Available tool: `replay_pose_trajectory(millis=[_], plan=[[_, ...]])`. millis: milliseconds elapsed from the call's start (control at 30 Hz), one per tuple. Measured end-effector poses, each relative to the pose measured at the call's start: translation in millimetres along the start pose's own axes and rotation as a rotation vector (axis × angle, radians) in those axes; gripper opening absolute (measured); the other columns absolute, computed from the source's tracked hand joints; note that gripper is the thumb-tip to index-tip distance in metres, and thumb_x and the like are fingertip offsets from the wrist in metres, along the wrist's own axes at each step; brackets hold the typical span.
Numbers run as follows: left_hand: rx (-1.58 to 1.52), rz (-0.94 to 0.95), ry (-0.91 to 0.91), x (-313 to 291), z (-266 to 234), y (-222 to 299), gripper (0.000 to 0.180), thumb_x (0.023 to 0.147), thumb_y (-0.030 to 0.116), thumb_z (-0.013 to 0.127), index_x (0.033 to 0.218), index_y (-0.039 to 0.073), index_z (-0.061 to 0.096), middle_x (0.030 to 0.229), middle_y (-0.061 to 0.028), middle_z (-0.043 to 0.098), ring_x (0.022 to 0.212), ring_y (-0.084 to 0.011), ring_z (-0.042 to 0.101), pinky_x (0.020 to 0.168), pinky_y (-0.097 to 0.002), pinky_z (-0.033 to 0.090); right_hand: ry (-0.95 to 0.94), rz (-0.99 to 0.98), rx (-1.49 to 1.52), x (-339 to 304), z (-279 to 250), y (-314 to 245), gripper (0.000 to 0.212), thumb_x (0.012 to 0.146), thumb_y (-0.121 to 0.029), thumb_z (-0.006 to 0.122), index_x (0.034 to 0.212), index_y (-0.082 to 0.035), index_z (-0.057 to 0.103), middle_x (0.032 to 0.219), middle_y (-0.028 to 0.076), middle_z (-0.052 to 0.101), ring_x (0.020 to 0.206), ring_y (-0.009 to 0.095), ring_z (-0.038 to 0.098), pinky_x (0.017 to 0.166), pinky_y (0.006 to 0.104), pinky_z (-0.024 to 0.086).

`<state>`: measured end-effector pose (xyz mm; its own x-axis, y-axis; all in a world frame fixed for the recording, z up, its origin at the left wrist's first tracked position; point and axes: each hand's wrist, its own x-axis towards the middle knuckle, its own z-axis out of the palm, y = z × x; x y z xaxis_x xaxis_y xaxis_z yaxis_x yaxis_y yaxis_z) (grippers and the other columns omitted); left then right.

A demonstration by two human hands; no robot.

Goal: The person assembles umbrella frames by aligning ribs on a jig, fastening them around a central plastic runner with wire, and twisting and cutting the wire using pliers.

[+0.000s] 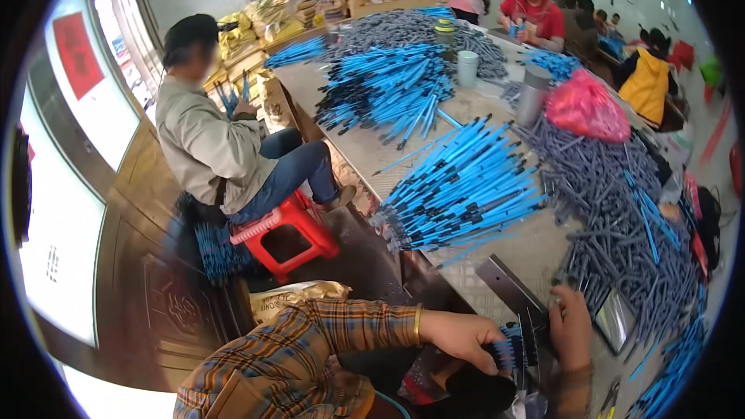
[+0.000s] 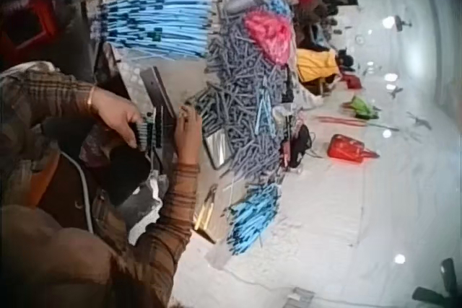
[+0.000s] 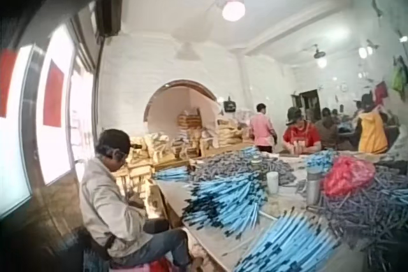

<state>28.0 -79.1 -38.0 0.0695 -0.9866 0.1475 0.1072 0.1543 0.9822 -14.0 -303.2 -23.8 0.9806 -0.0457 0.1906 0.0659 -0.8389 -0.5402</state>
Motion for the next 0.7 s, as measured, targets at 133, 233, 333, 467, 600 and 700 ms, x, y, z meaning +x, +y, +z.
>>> replay_pose_trajectory(millis=[133, 233, 333, 467, 600, 700], plan=[[-0.093, 0.025, 0.052, -1.0, -5.8, -0.6, 0.026, 0.082, 0.012, 0.062, 0.104, -0.001, 0.060, 0.095, -0.0038, 0.064, 0.088, -0.0116, 0.057, 0.081, -0.0265, 0.044, -0.039, -0.328, -0.186, -0.6, -14.0, -15.5, 0.018, 0.070, -0.005, 0.058, 0.088, -0.004, 0.057, 0.094, 0.014, 0.055, 0.078, 0.032, 0.055, 0.068, 0.0368, 0.045], [-0.203, 0.037, 0.043, -1.6, -8.1, -5.3, 0.024, 0.078, 0.011, 0.065, 0.100, 0.000, 0.061, 0.091, -0.0053, 0.065, 0.085, -0.0121, 0.059, 0.078, -0.0272, 0.046, -0.163, -0.463, -0.304, -2.4, -33.5, -30.5, 0.023, 0.067, -0.005, 0.058, 0.091, -0.006, 0.058, 0.097, 0.013, 0.055, 0.080, 0.032, 0.055, 0.069, 0.0380, 0.045], [-0.081, 0.011, -0.023, -2.5, -11.4, 2.9, 0.025, 0.081, 0.013, 0.063, 0.102, -0.001, 0.060, 0.095, -0.0049, 0.064, 0.089, -0.0117, 0.057, 0.081, -0.0268, 0.045, -0.299, -0.467, -0.438, -10.0, -46.6, -43.3, 0.030, 0.065, -0.005, 0.058, 0.095, -0.008, 0.058, 0.097, 0.011, 0.056, 0.079, 0.032, 0.055, 0.069, 0.0388, 0.046], [0.083, -0.075, -0.052, -9.3, -9.8, 16.1, 0.025, 0.083, 0.014, 0.062, 0.104, 0.000, 0.060, 0.098, -0.0056, 0.063, 0.092, -0.0120, 0.056, 0.082, -0.0271, 0.044, -0.418, -0.611, -0.480, 7.9, -47.8, -46.2, 0.032, 0.072, -0.013, 0.055, 0.105, -0.014, 0.058, 0.086, 0.002, 0.056, 0.076, 0.024, 0.053, 0.066, 0.0370, 0.043], [-0.006, -0.183, -0.098, -35.5, 8.8, 4.7, 0.020, 0.081, 0.013, 0.062, 0.097, 0.001, 0.063, 0.089, -0.0028, 0.065, 0.083, -0.0090, 0.057, 0.075, -0.0258, 0.046, -0.376, -0.646, -0.712, -18.9, -51.7, -74.1, 0.026, 0.070, -0.016, 0.059, 0.096, -0.015, 0.057, 0.079, 0.001, 0.053, 0.077, 0.021, 0.051, 0.064, 0.0320, 0.041], [0.015, -0.259, -0.176, -72.9, 40.6, -1.5, 0.017, 0.082, 0.012, 0.062, 0.096, 0.001, 0.064, 0.087, -0.0008, 0.065, 0.080, -0.0076, 0.057, 0.072, -0.0247, 0.046, -0.419, -0.641, -0.698, -58.0, -22.9, -86.7, 0.024, 0.073, -0.017, 0.057, 0.097, -0.015, 0.057, 0.078, 0.002, 0.053, 0.077, 0.021, 0.052, 0.065, 0.0316, 0.041]])
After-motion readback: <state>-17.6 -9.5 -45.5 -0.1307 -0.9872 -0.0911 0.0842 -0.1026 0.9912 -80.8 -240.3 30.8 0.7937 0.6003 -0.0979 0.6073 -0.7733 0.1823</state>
